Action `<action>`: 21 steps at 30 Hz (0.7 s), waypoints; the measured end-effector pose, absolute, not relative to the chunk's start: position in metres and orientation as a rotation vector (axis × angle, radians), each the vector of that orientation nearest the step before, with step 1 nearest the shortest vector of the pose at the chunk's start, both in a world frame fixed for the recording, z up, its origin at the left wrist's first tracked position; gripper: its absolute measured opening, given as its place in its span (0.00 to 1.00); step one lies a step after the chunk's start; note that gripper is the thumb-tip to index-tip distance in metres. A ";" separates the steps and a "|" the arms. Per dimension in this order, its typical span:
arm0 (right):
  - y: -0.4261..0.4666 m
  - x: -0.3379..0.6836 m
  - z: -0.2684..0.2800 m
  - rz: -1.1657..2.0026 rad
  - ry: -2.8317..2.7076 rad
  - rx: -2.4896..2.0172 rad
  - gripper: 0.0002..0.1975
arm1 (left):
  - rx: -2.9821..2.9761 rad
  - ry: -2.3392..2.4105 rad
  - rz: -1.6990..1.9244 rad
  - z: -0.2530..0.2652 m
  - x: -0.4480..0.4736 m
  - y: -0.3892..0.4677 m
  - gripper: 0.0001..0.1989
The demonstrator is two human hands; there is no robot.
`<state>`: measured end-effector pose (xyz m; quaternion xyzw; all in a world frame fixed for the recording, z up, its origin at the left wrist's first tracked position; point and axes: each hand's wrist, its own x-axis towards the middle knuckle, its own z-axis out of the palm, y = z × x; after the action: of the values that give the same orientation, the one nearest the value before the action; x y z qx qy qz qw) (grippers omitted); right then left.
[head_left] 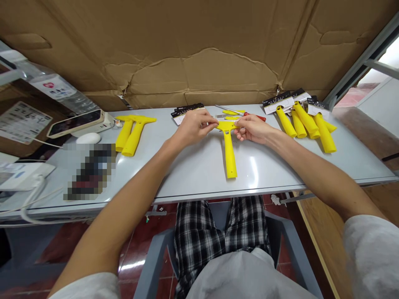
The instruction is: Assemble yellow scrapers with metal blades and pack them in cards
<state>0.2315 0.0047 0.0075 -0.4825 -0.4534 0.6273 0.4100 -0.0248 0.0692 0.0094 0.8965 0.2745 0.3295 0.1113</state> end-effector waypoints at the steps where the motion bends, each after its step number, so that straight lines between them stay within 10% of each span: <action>1: 0.005 0.231 0.008 1.578 -1.139 -1.219 0.04 | 2.633 0.809 0.960 0.009 -0.025 0.069 0.12; 21: 0.005 0.231 0.011 1.578 -1.109 -1.200 0.04 | 1.475 1.037 0.834 0.019 -0.007 0.049 0.12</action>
<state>0.2308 0.0049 0.0109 -0.4793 -0.4426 0.6299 0.4214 -0.0073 0.0492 0.0190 0.6219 0.4375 0.3518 0.5459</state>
